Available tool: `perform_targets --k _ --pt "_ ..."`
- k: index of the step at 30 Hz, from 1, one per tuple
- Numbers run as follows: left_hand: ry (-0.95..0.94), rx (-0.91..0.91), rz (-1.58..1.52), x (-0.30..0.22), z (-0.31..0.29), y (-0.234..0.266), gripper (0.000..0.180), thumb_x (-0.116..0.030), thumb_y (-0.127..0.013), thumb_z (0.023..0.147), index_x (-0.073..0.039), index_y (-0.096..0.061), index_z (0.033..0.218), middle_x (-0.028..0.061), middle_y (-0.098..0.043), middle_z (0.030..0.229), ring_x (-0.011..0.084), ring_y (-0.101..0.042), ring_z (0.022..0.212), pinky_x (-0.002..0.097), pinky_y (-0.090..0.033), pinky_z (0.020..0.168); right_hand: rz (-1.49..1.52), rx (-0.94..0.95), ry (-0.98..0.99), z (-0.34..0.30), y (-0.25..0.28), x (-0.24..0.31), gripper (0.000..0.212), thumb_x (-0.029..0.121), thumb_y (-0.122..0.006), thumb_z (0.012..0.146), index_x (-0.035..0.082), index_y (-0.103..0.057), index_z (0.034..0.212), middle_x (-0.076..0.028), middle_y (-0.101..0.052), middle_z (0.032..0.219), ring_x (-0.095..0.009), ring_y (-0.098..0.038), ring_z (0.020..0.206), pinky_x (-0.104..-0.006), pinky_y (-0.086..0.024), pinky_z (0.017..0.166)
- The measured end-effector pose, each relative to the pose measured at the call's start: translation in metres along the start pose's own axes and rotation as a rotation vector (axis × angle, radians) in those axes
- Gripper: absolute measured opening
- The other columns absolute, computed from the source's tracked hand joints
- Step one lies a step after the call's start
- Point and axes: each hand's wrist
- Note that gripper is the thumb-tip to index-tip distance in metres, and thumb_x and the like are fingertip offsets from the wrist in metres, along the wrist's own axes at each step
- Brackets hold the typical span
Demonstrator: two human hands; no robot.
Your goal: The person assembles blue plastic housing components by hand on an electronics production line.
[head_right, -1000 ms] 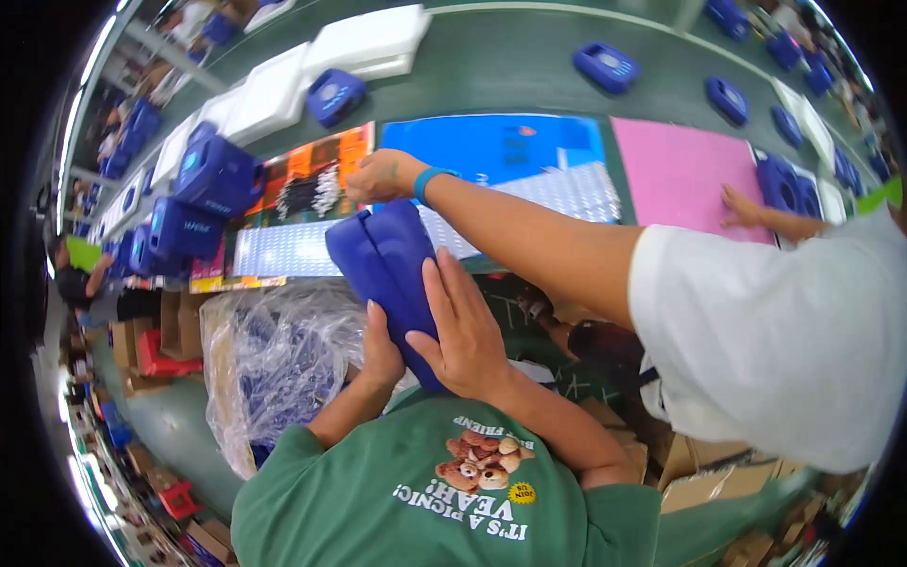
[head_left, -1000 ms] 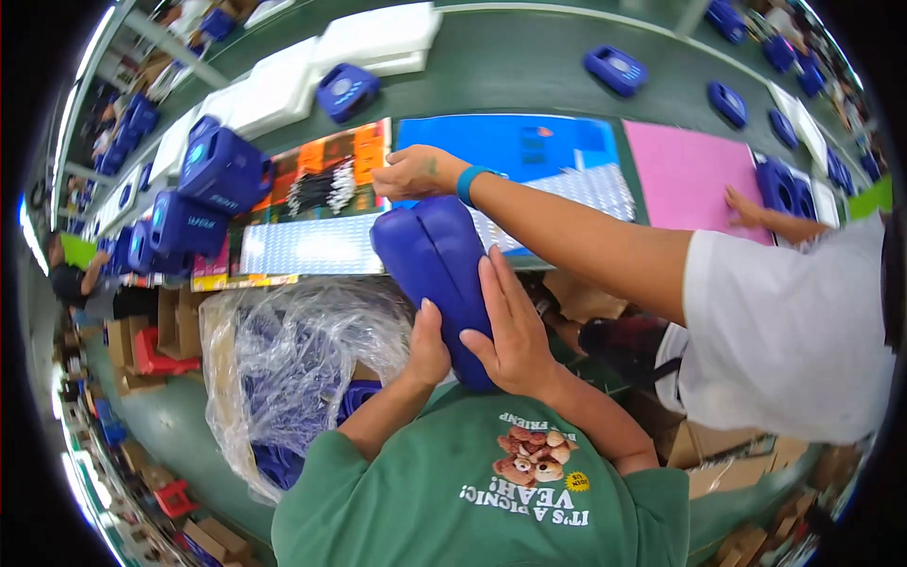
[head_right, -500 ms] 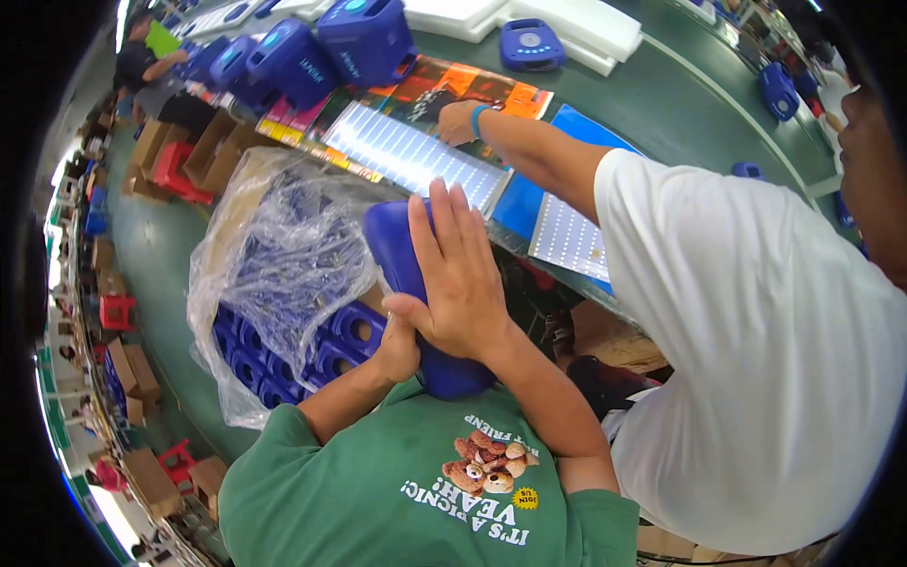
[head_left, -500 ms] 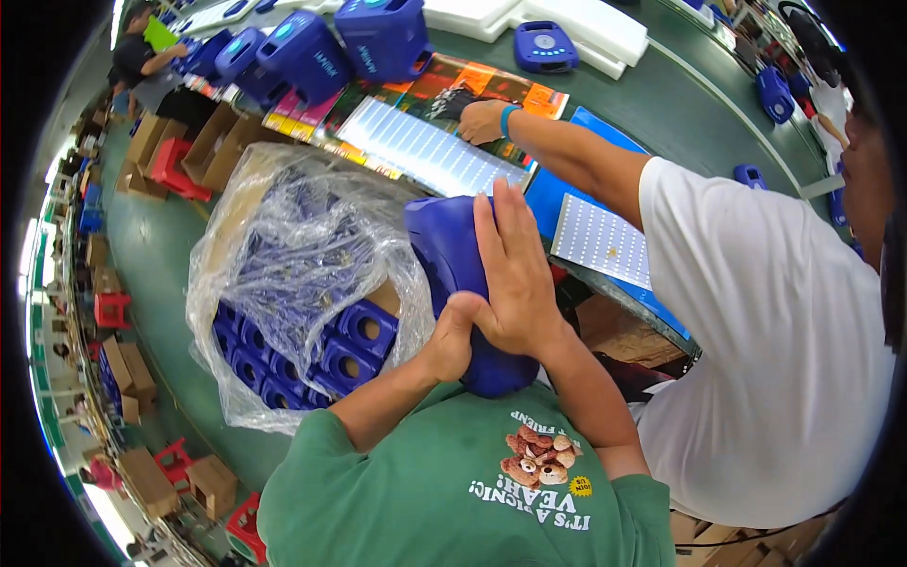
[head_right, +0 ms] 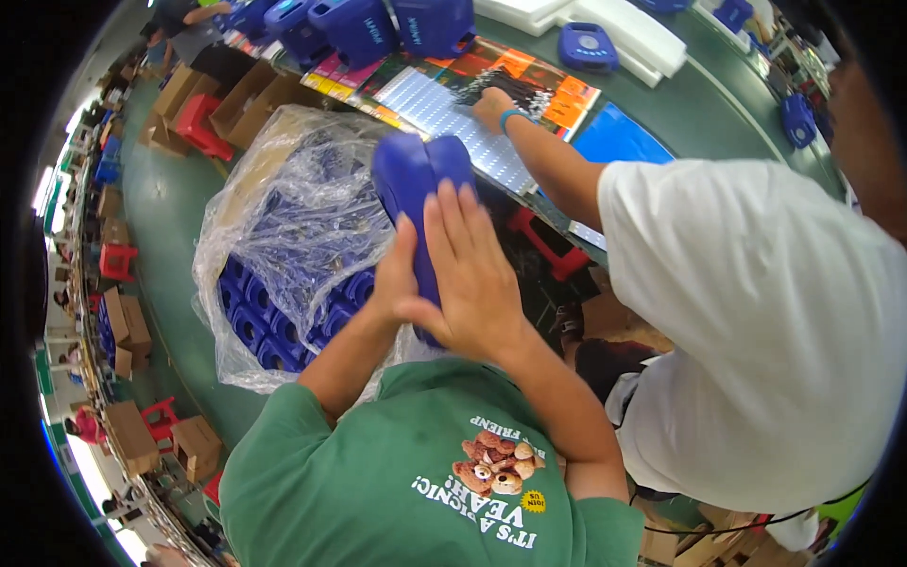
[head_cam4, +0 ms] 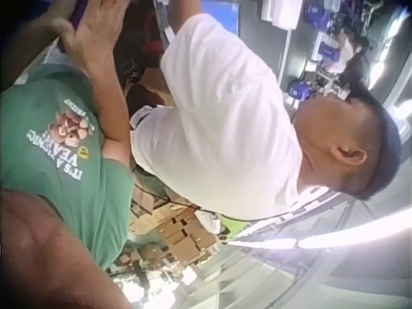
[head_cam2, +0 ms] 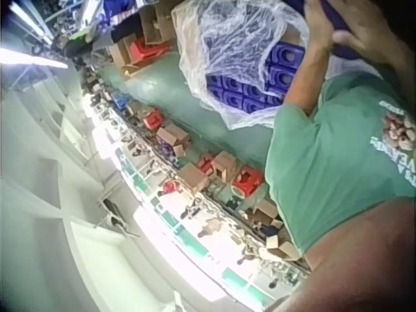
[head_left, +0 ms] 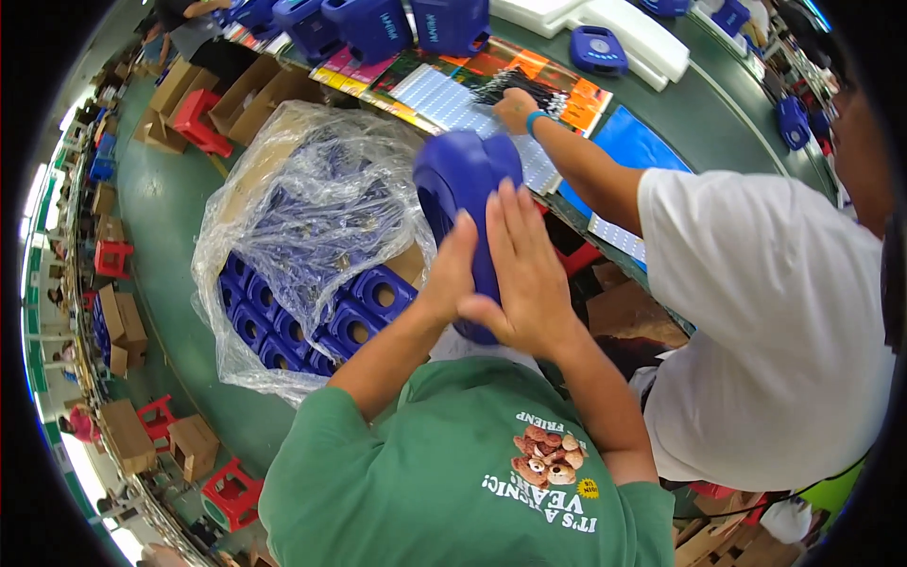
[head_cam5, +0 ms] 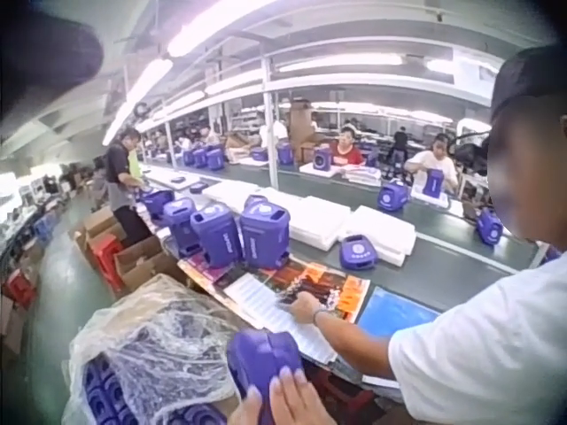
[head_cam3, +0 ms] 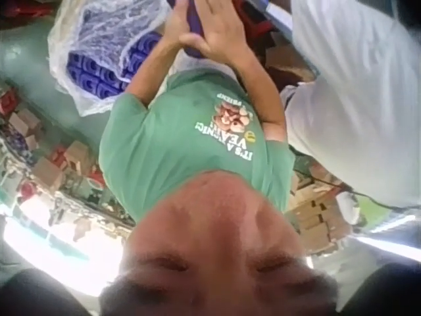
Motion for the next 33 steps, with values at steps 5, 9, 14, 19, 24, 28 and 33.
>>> perform_targets --k 5,9,14,19,24,28,33 --pt "0.027 -0.261 -0.1 -0.018 0.036 0.064 0.058 -0.049 -0.031 0.097 0.002 -0.053 0.115 0.0096 -0.062 0.104 0.0169 -0.061 0.091 0.0292 -0.048 0.084 0.335 0.295 -0.133 -0.053 -0.015 0.011 0.083 0.061 -0.042 0.085 -0.007 -0.037 0.133 -0.027 -0.034 0.139 -0.04 -0.032 0.13 -0.0448 -0.024 0.108" --pt "0.115 -0.311 -0.297 -0.041 0.034 0.1 0.059 -0.051 -0.034 0.095 0.001 -0.051 0.117 0.0102 -0.062 0.103 0.0188 -0.062 0.089 0.0312 -0.05 0.082 0.75 0.117 -0.568 -0.076 -0.044 -0.007 0.077 0.061 -0.032 0.09 -0.005 -0.047 0.128 -0.019 -0.051 0.129 -0.029 -0.049 0.119 -0.0371 -0.035 0.101" --pt "0.12 -0.206 -0.399 -0.044 0.035 0.124 0.06 -0.054 -0.034 0.094 -0.002 -0.051 0.119 0.0092 -0.062 0.104 0.0176 -0.062 0.09 0.0316 -0.051 0.08 1.074 0.059 -0.924 -0.039 -0.087 -0.03 0.07 0.052 -0.031 0.095 -0.008 -0.04 0.131 -0.02 -0.047 0.132 -0.03 -0.047 0.121 -0.0414 -0.035 0.101" --pt "0.168 -0.143 -0.577 -0.048 0.04 0.145 0.053 -0.049 -0.039 0.095 -0.002 -0.053 0.116 0.0089 -0.062 0.103 0.0163 -0.062 0.088 0.0309 -0.051 0.079 1.254 0.09 -1.02 0.002 -0.13 -0.035 0.065 0.049 -0.032 0.096 -0.005 -0.037 0.134 -0.017 -0.046 0.133 -0.026 -0.045 0.123 -0.0367 -0.033 0.103" --pt "0.253 -0.126 -0.669 -0.051 0.037 0.155 0.047 -0.042 -0.044 0.095 -0.001 -0.052 0.117 0.0106 -0.062 0.107 0.0179 -0.063 0.092 0.0325 -0.052 0.082 1.503 0.073 -1.067 0.025 -0.157 -0.039 0.064 0.045 -0.034 0.097 -0.004 -0.033 0.136 -0.016 -0.044 0.134 -0.022 -0.042 0.125 -0.0339 -0.031 0.104" --pt "0.148 -0.221 -0.511 -0.045 0.037 0.152 0.045 -0.04 -0.044 0.095 0.0 -0.052 0.115 0.0095 -0.062 0.105 0.0159 -0.061 0.091 0.0302 -0.05 0.082 1.176 -0.056 -0.779 0.056 -0.139 -0.014 0.075 0.054 -0.038 0.092 -0.005 -0.03 0.137 -0.02 -0.044 0.133 -0.024 -0.038 0.127 -0.0333 -0.027 0.107" --pt "0.018 -0.392 -0.285 -0.042 0.043 0.157 0.05 -0.039 -0.045 0.096 -0.001 -0.039 0.128 0.0074 -0.054 0.11 0.0136 -0.054 0.097 0.0277 -0.045 0.084 0.567 0.155 -0.431 0.099 -0.12 0.012 0.079 0.036 -0.066 0.08 -0.01 -0.032 0.134 -0.025 -0.05 0.126 -0.028 -0.053 0.114 -0.0345 -0.04 0.095"
Point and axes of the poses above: each hand's wrist, its own z-axis towards the middle knuckle, its own y-axis out of the back of the hand, x = y × z
